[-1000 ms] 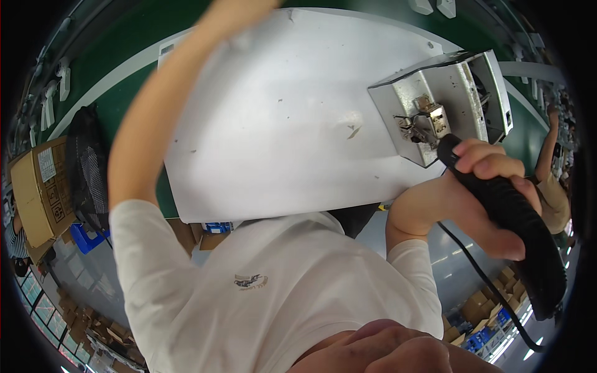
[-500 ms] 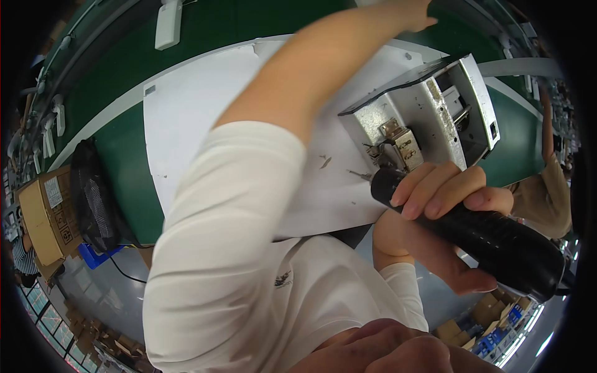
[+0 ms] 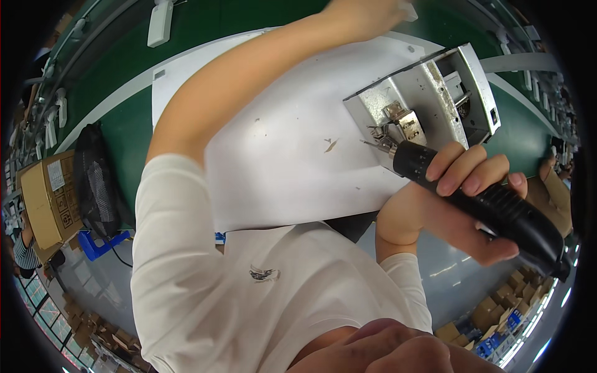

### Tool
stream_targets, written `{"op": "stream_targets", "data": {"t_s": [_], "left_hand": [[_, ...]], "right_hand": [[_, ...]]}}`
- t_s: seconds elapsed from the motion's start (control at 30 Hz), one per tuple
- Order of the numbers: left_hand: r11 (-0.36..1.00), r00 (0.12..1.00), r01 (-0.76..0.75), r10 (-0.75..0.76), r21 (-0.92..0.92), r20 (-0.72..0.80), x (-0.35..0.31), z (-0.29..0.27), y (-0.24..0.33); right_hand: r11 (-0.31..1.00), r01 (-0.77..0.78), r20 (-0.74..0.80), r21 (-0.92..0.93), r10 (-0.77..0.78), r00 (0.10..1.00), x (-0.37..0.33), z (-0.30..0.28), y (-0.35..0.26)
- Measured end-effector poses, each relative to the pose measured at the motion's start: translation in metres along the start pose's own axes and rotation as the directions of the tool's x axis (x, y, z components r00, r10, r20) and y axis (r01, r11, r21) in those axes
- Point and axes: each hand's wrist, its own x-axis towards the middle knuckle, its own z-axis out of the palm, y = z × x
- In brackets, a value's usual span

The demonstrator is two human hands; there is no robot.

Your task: Assembling plastic electronic components using a power screwdriver at a manual assembly station.

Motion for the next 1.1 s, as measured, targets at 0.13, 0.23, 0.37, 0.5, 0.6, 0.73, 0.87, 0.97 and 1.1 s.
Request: {"op": "stream_targets", "data": {"t_s": [0.13, 0.23, 0.37, 0.5, 0.6, 0.73, 0.87, 0.97, 1.1], "left_hand": [[0.959, 0.882, 0.120, -0.221, -0.256, -0.417, -0.127, -0.056, 0.062], [0.926, 0.901, 0.195, -0.299, -0.322, -0.314, -0.186, -0.047, 0.096], [0.984, 0.995, 0.083, -0.089, -0.161, -0.033, -0.216, -0.038, 0.081], [0.996, 0.997, -0.076, 0.076, 0.050, 0.008, -0.219, -0.025, 0.074], [0.986, 0.991, -0.124, 0.118, 0.109, 0.056, -0.219, -0.021, 0.069], [0.991, 0.988, -0.097, 0.085, 0.093, 0.132, -0.214, -0.020, 0.070], [0.951, 0.977, -0.137, 0.084, 0.276, 0.195, -0.209, -0.023, 0.081], [0.924, 0.982, -0.140, 0.085, 0.356, 0.166, -0.209, -0.017, 0.082], [0.928, 0.992, -0.074, 0.033, 0.365, 0.119, -0.212, -0.020, 0.084]], "right_hand": [[0.993, -0.009, 0.037, 0.118, 0.005, 0.999, -0.001, 0.015, -0.006], [0.985, -0.050, 0.046, 0.162, 0.044, 0.998, -0.001, 0.016, -0.003], [0.994, 0.002, 0.069, 0.113, -0.010, 0.998, -0.005, 0.008, 0.010], [0.995, -0.014, 0.107, 0.100, 0.004, 0.994, -0.003, 0.011, 0.012], [0.996, -0.021, 0.121, 0.088, 0.010, 0.993, -0.003, 0.011, 0.014], [0.997, -0.025, 0.130, 0.072, 0.016, 0.991, -0.001, 0.010, 0.014], [0.997, -0.025, 0.128, 0.080, 0.015, 0.992, 0.000, 0.009, 0.008], [0.996, -0.008, 0.119, 0.088, -0.002, 0.993, -0.002, 0.008, 0.006], [0.992, 0.021, 0.098, 0.127, -0.034, 0.995, -0.005, 0.013, 0.007]]}}
